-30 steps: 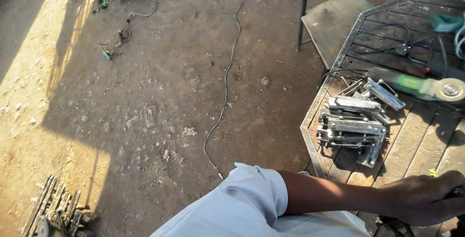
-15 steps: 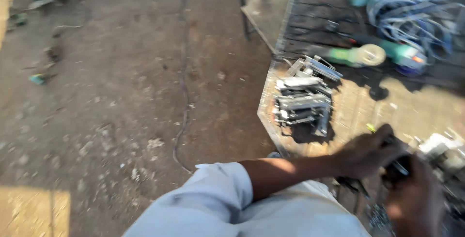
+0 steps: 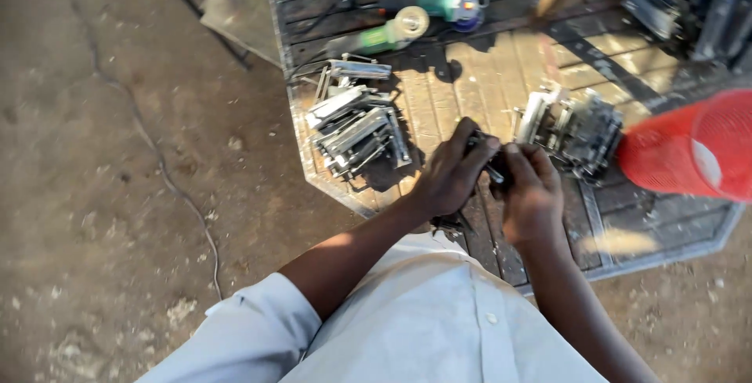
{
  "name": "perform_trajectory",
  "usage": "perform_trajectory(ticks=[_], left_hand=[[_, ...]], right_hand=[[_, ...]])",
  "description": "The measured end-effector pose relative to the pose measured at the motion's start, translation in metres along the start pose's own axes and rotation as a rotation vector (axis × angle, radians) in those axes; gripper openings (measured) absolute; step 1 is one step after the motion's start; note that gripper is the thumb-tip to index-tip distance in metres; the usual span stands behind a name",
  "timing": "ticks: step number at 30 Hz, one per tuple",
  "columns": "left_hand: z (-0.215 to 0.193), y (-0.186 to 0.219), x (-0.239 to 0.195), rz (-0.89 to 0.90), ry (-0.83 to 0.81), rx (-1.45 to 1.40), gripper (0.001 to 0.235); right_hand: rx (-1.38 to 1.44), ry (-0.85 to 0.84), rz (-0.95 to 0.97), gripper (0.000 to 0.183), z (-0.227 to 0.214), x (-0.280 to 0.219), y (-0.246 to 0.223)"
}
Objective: Assembling or inspecting small metal brackets and components on a workbench in a fabrication environment.
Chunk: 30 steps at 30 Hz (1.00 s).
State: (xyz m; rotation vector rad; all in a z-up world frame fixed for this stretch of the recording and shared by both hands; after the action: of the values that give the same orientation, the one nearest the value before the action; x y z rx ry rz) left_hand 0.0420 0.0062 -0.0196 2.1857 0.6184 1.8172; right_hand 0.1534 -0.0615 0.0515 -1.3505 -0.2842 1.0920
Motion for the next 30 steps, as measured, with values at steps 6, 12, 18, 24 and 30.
perform_trajectory(ticks=[6,12,18,24,30], left_hand=[[-0.018,0.0,0.001,0.075,-0.034,0.082,0.039],[-0.025,0.007,0.002,0.087,-0.094,-0.013,0.041],[-0.026,0.009,0.005,0.14,-0.116,0.064,0.041],[-0.021,0.003,-0.004,0.151,-0.117,0.079,0.039],[-0.028,0.01,0.006,0.219,-0.118,0.184,0.04]], right_hand=[[0.172,-0.056,-0.059,0.01,0.006,-0.006,0.004],[-0.054,-0.128,-0.193,0.008,0.006,-0.02,-0.005],[0.043,-0.038,-0.004,0.017,0.014,-0.033,-0.012],[0.084,-0.051,-0.123,0.014,0.011,-0.031,-0.008],[0.127,0.0,0.112,0.027,0.01,-0.031,-0.002]])
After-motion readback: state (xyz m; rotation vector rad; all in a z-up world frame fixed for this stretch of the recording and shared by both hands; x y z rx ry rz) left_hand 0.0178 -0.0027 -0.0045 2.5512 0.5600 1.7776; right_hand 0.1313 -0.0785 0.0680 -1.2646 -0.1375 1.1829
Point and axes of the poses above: each hand's wrist, its own x-axis towards the middle knuckle, its own z-axis out of the palm, y = z × x, the point moved 1 cm from there along x, towards the middle knuckle, and after that the axes turned 1 degree about x, right-handed, at the moved point
